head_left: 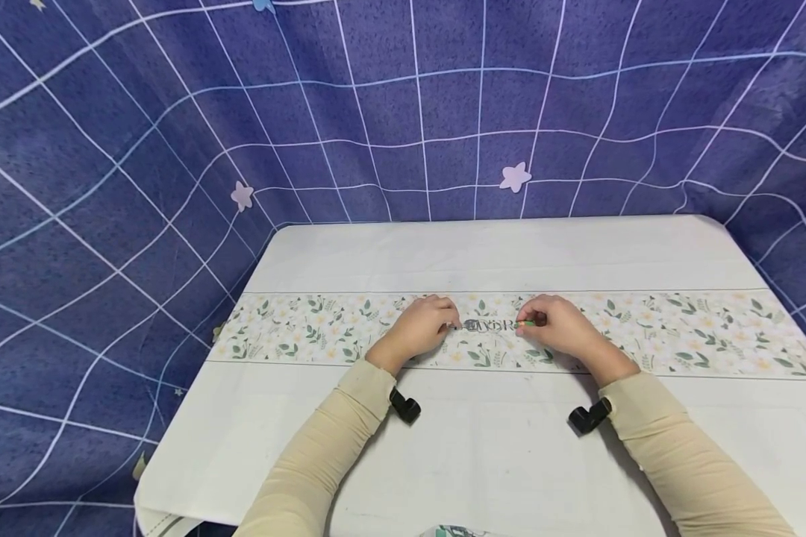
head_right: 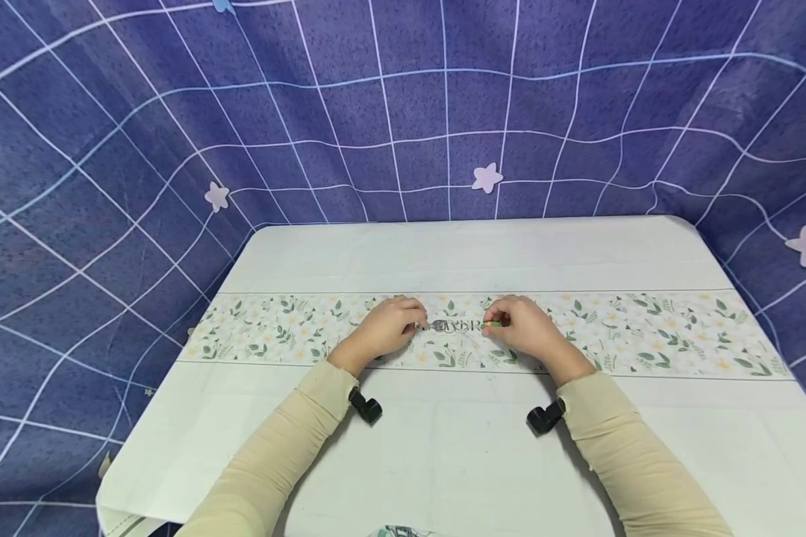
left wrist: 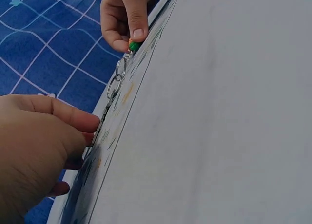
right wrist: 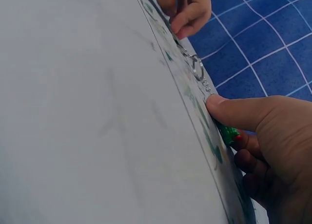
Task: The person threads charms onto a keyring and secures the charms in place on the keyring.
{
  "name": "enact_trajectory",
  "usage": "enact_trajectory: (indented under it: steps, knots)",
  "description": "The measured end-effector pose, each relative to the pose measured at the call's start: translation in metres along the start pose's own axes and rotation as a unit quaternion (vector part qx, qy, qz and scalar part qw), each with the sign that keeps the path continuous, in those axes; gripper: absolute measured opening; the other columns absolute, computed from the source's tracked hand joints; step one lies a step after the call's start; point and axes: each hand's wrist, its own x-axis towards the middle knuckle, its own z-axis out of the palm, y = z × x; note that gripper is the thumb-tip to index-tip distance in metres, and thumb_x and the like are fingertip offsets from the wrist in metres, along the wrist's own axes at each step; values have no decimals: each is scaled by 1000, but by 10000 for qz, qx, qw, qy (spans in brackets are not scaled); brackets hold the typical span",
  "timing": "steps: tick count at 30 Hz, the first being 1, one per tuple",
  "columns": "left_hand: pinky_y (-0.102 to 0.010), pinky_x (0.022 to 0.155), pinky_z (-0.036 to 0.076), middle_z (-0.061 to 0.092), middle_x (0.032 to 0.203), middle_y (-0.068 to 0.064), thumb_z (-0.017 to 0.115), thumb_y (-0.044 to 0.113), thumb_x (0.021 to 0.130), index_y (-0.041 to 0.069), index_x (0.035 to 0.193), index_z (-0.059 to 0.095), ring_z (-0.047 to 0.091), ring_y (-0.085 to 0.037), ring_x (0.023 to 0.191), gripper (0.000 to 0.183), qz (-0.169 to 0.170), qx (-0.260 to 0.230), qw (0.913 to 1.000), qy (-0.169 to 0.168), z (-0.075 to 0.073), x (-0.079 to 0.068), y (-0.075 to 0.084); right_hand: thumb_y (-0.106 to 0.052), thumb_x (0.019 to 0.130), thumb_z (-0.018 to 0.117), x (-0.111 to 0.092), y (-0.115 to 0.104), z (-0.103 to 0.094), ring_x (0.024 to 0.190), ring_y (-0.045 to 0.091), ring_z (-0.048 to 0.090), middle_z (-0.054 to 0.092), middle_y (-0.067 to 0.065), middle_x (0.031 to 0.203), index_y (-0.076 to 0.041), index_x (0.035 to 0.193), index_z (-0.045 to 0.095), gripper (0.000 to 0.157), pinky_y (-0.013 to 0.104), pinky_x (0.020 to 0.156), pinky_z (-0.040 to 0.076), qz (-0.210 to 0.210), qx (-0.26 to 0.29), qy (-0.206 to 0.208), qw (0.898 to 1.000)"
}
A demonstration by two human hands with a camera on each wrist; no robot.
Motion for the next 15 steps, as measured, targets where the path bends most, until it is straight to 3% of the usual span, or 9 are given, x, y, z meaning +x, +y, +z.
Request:
enact_trajectory:
  steps: [7, 10, 12, 15]
  knots:
    - [-36, 98, 49, 69, 115, 5, 62, 0, 95, 22, 105, 75, 62, -16, 107, 27, -135, 21, 9997, -212, -3, 0, 2, -9, 84, 83, 0, 0, -2, 75, 16, 52, 64, 2, 86, -9, 95, 73, 15, 33, 68, 45, 5, 63, -67, 10000]
    - [-37, 104, 46, 68, 122, 3, 59, 2, 95, 19, 117, 72, 61, -18, 114, 31, -317, -199, 9986, -375, -7, 0, 2, -13, 85, 83, -1, -1, -7, 79, 17, 54, 65, 4, 90, -7, 102, 72, 21, 35, 70, 47, 47, 183, -240, 9995]
    - [-38, 108, 44, 66, 129, 0, 57, 5, 96, 16, 129, 66, 60, -20, 121, 36, -496, -359, 9973, -416, -13, -1, -2, -17, 87, 81, 0, -1, -17, 83, 21, 59, 67, 8, 95, -3, 112, 69, 31, 38, 74, 50, 32, 183, -362, 9992]
    - [-42, 114, 37, 57, 144, -7, 55, 17, 101, 13, 147, 50, 52, -25, 134, 46, -963, -537, 9932, -367, -34, -6, -12, -25, 91, 78, 3, -3, -46, 99, 32, 62, 67, 18, 110, 1, 129, 60, 49, 49, 84, 53, 66, 32, -492, 9988]
